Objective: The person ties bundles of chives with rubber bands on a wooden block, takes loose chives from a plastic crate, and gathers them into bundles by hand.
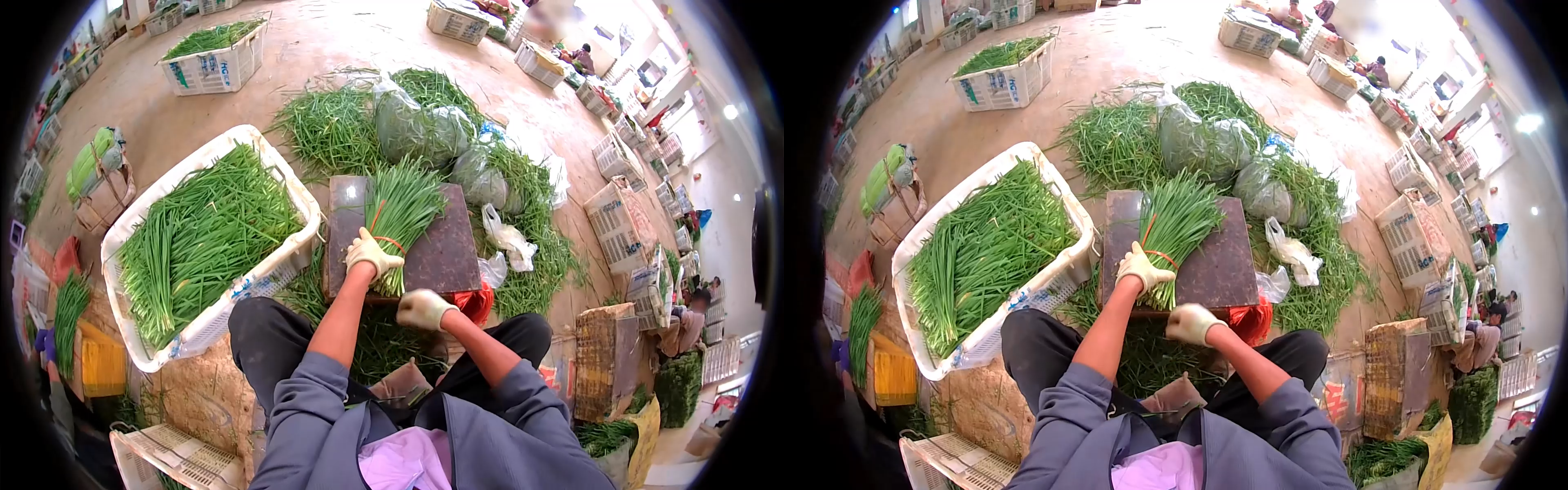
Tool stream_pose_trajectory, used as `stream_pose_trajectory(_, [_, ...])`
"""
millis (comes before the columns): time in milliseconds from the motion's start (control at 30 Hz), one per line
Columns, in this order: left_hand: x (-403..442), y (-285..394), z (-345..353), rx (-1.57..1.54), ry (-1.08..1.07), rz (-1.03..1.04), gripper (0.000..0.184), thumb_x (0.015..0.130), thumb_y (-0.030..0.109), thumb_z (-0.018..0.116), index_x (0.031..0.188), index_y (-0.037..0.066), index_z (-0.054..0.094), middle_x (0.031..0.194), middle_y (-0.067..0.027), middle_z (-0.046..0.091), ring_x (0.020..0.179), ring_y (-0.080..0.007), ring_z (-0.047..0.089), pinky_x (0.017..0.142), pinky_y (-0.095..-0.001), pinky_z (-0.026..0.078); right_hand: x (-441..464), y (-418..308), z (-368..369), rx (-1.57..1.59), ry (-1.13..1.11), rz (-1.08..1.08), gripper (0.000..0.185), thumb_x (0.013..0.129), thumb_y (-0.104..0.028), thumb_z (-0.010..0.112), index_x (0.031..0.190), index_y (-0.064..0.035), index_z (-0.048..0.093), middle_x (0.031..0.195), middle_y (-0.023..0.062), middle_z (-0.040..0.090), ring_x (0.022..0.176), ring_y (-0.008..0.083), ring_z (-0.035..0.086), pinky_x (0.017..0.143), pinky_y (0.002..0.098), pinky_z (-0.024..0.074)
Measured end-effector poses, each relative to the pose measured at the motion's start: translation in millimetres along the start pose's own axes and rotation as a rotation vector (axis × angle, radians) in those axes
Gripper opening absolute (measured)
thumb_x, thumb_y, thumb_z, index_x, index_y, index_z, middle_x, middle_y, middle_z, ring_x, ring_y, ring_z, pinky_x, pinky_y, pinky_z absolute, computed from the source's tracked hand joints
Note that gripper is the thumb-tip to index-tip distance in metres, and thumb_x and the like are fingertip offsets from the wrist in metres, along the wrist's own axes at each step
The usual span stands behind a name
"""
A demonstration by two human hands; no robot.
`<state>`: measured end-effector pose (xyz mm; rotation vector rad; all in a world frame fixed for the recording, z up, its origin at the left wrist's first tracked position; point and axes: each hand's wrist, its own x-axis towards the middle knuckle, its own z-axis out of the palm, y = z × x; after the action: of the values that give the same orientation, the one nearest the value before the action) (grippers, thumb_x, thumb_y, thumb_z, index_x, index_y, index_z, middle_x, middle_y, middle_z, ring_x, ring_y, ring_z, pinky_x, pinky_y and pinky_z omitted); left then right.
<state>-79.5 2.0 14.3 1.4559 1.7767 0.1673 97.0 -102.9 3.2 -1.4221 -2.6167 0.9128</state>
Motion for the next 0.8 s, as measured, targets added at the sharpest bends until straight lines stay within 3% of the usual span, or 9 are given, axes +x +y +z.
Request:
stream_pose_trajectory(33, [0, -1, 2, 0.005, 0.004, -0.003, 0.139, 0.054, 0.055, 0.089, 0.156, 0.0, 0.012, 0.148, -0.0246, 0.042, 0.136, -0.0397, 0.042, 0.112, -0.0433, 0.039, 2, -31, -31, 0.493, 0.027, 0.439, 0.029, 0.082, -0.025, 0.072, 0.096, 0.0004, 0.071, 0.085, 0.0168, 0.072, 0.076, 0.026, 0.07, 0.069, 0.0362, 0.0549])
stream_pose_trajectory(67, [-1, -2, 4, 0.01, 0.005, -0.007, 0.14, 0.053, 0.056, 0.089, 0.155, -0.001, 0.012, 0.147, -0.0246, 0.042, 0.136, -0.0398, 0.043, 0.112, -0.0431, 0.039, 11, -21, -26, 0.578, 0.16, 0.488, 0.025, 0.083, -0.02, 0.072, 0.097, 0.0019, 0.071, 0.085, 0.0192, 0.071, 0.076, 0.0269, 0.07, 0.071, 0.0364, 0.0546])
stream_pose_trajectory(133, [-1, 0, 6, 0.034, 0.014, -0.009, 0.139, 0.053, 0.056, 0.089, 0.155, -0.001, 0.013, 0.146, -0.0243, 0.044, 0.135, -0.0395, 0.043, 0.111, -0.0428, 0.039, 24, -8, -9, 0.22, 0.49, 0.23, 0.024, 0.084, -0.018, 0.072, 0.096, 0.0023, 0.07, 0.084, 0.0168, 0.072, 0.074, 0.026, 0.07, 0.069, 0.0369, 0.0546])
stream_pose_trajectory(400, [-2, 3, 9, 0.062, 0.018, -0.034, 0.137, 0.053, 0.051, 0.088, 0.156, 0.0, 0.012, 0.145, -0.0232, 0.045, 0.135, -0.0384, 0.043, 0.111, -0.0426, 0.039, 37, 1, 10, 0.151, 0.443, 0.097, 0.02, 0.081, -0.024, 0.071, 0.093, -0.0089, 0.071, 0.08, 0.0197, 0.067, 0.074, 0.0312, 0.069, 0.068, 0.0413, 0.0537])
stream_pose_trajectory(533, [2, 1, 10, 0.115, -0.018, -0.047, 0.137, 0.058, 0.057, 0.086, 0.157, 0.003, 0.007, 0.151, -0.0203, 0.038, 0.137, -0.0359, 0.043, 0.111, -0.0451, 0.039, 8, -60, -30, 0.504, -0.649, -0.057, 0.025, 0.083, -0.028, 0.067, 0.096, -0.007, 0.074, 0.077, 0.0089, 0.072, 0.065, 0.0169, 0.065, 0.064, 0.0323, 0.0543])
stream_pose_trajectory(600, [-1, 2, 6, 0.091, -0.014, -0.025, 0.137, 0.057, 0.059, 0.086, 0.156, 0.002, 0.01, 0.15, -0.0224, 0.039, 0.137, -0.038, 0.042, 0.111, -0.0451, 0.039, 13, -57, -58, 0.312, -0.621, -0.023, 0.032, 0.083, -0.033, 0.069, 0.097, -0.0043, 0.075, 0.077, 0.0071, 0.073, 0.068, 0.0153, 0.069, 0.065, 0.0302, 0.0558])
stream_pose_trajectory(667, [7, -7, 11, 0.017, -0.003, 0.002, 0.137, 0.057, 0.06, 0.086, 0.155, 0.001, 0.011, 0.149, -0.0235, 0.04, 0.137, -0.0385, 0.042, 0.111, -0.0445, 0.039, 43, 24, -32, 0.14, 0.221, -0.082, 0.031, 0.085, -0.033, 0.07, 0.091, -0.0027, 0.074, 0.074, 0.0079, 0.073, 0.063, 0.016, 0.069, 0.062, 0.0308, 0.0555])
stream_pose_trajectory(700, [10, -11, 10, -0.057, 0.012, 0.017, 0.138, 0.056, 0.062, 0.086, 0.155, 0.0, 0.012, 0.149, -0.0246, 0.041, 0.136, -0.039, 0.042, 0.111, -0.044, 0.039, 45, 16, -56, 0.578, 0.269, 0.37, 0.03, 0.089, -0.03, 0.068, 0.091, -0.0002, 0.073, 0.073, 0.0081, 0.072, 0.063, 0.0152, 0.068, 0.06, 0.0312, 0.0544])
stream_pose_trajectory(800, [3, -21, -5, -0.238, -0.017, -0.034, 0.139, 0.055, 0.064, 0.086, 0.153, -0.002, 0.013, 0.148, -0.0272, 0.041, 0.137, -0.0384, 0.043, 0.109, -0.043, 0.041, 71, 41, -73, 1.164, 0.276, 0.635, 0.025, 0.092, -0.022, 0.069, 0.099, 0.0012, 0.063, 0.078, 0.0115, 0.066, 0.057, 0.0193, 0.062, 0.051, 0.0298, 0.0489])
